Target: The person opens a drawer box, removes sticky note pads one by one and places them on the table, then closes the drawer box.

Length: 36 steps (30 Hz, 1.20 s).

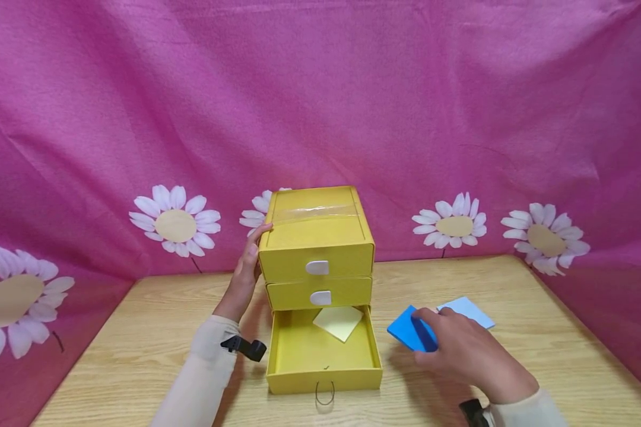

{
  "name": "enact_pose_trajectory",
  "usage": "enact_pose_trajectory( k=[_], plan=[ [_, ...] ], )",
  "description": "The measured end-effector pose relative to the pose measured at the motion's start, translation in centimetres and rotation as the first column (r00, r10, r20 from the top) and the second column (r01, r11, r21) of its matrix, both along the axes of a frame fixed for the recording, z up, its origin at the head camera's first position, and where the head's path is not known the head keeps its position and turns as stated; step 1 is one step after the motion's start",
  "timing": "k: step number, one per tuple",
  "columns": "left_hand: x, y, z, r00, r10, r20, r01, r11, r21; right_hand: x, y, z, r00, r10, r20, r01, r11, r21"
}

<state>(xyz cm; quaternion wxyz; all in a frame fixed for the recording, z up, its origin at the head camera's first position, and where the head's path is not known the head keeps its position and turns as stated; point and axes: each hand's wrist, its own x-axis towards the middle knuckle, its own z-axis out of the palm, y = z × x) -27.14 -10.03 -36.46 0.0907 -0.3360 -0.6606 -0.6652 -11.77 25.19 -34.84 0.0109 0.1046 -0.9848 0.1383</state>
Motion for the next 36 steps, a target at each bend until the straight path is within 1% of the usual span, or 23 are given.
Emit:
enact_pose_trajectory(
  k=[4,7,11,14,17,20,23,25,27,28,32,36],
  plan=[
    [0.2,-0.1,0.1,1.000,-0.008,0.019,0.008,1.000,-0.004,-0.4,0.6,-0.1,0.995,-0.040,0.088,0.037,0.999,0.030],
    [0.4,-0.1,0.5,0.999,-0.018,0.034,0.018,1.000,-0.010,-0.7,1.0,-0.2,0.987,-0.071,0.146,0.064,0.997,0.053],
    [1.4,-0.2,1.6,0.999,-0.016,0.047,0.017,1.000,-0.022,-1.0,1.5,-0.6,0.983,-0.072,0.170,0.060,0.995,0.076],
    [2.2,-0.2,2.3,0.999,-0.006,0.043,0.007,0.999,-0.033,-1.3,1.9,-0.8,0.983,-0.062,0.170,0.048,0.995,0.084],
    [2.4,-0.1,2.6,0.999,-0.001,0.035,0.002,0.999,-0.039,-1.4,2.3,-0.9,0.985,-0.067,0.162,0.054,0.995,0.087],
    [2.4,-0.1,2.5,0.999,0.000,0.033,0.001,0.999,-0.044,-1.2,2.6,-1.2,0.990,-0.068,0.121,0.058,0.995,0.084],
    [1.7,-0.1,1.7,0.999,0.004,0.035,-0.003,0.999,-0.038,-1.1,2.9,-1.5,0.995,-0.056,0.081,0.050,0.996,0.077],
    [1.2,-0.1,1.1,0.999,0.007,0.037,-0.006,1.000,-0.030,-1.0,3.1,-1.8,0.995,-0.062,0.084,0.056,0.996,0.076],
    [0.6,-0.1,0.4,0.999,0.004,0.036,-0.003,1.000,-0.021,-1.0,3.3,-1.9,0.991,-0.076,0.109,0.068,0.995,0.078],
    [0.5,-0.1,0.3,0.999,0.002,0.032,-0.002,1.000,-0.016,-1.1,3.5,-2.0,0.989,-0.086,0.122,0.077,0.994,0.080],
    [0.2,-0.1,0.0,1.000,0.007,0.018,-0.007,1.000,-0.007,-1.3,4.3,-2.1,0.983,-0.116,0.140,0.104,0.990,0.092],
    [0.0,0.0,0.0,1.000,0.010,0.001,-0.010,1.000,-0.008,-1.1,5.2,-2.5,0.986,-0.123,0.110,0.112,0.989,0.099]
  ],
)
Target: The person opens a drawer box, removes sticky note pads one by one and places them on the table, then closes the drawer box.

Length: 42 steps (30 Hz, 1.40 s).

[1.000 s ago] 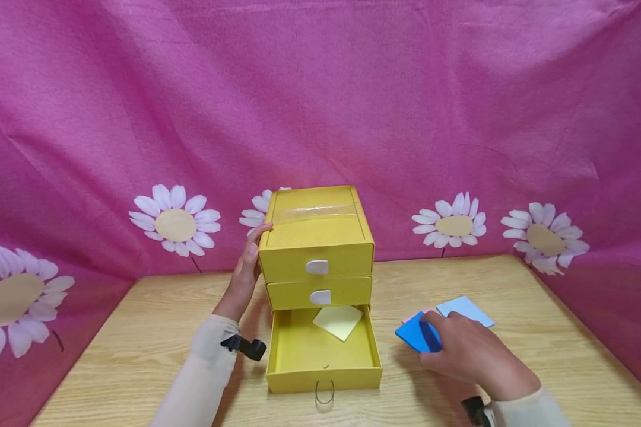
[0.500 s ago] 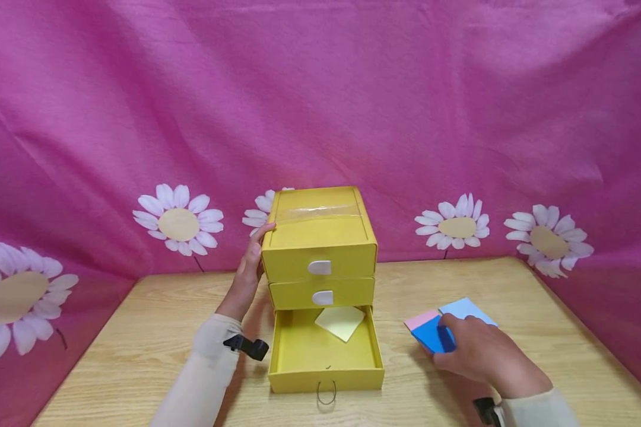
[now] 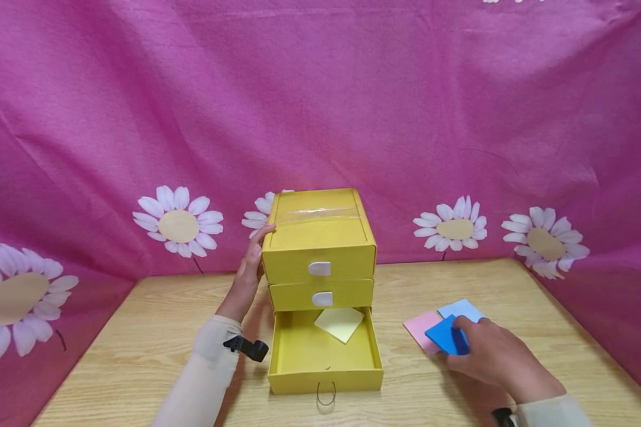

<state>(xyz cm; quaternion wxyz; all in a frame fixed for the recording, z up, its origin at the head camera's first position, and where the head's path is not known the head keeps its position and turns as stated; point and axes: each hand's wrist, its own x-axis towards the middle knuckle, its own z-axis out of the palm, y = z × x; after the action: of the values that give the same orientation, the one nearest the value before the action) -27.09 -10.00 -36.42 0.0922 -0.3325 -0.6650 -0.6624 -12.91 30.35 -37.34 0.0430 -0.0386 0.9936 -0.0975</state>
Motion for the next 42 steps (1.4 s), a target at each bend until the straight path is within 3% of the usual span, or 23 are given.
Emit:
enact_pose_trajectory(
  k=[8,21,27,34,39,42],
  plan=[
    [-0.1,0.1,-0.2,1.000,-0.006,0.013,0.006,1.000,-0.001,0.1,1.6,-1.1,1.000,-0.023,-0.015,0.023,1.000,-0.009],
    [0.0,0.1,-0.3,0.999,-0.016,0.028,0.015,1.000,0.007,-0.1,4.0,-3.1,0.998,-0.048,0.040,0.048,0.999,-0.020],
    [1.1,0.1,0.9,0.998,-0.011,0.069,0.012,1.000,-0.020,0.0,4.8,-3.5,0.998,-0.051,0.047,0.051,0.999,-0.005],
    [2.6,0.3,2.8,0.999,-0.011,0.052,0.013,0.999,-0.035,0.1,5.8,-3.6,0.998,-0.048,0.044,0.048,0.999,0.005],
    [2.6,0.3,3.0,0.998,-0.016,0.063,0.018,0.999,-0.032,0.2,6.4,-3.7,0.999,-0.046,0.027,0.046,0.999,0.018],
    [2.0,0.1,2.4,0.998,-0.025,0.058,0.026,0.999,-0.024,0.2,6.6,-3.8,0.998,-0.057,0.031,0.056,0.998,0.018]
  ],
)
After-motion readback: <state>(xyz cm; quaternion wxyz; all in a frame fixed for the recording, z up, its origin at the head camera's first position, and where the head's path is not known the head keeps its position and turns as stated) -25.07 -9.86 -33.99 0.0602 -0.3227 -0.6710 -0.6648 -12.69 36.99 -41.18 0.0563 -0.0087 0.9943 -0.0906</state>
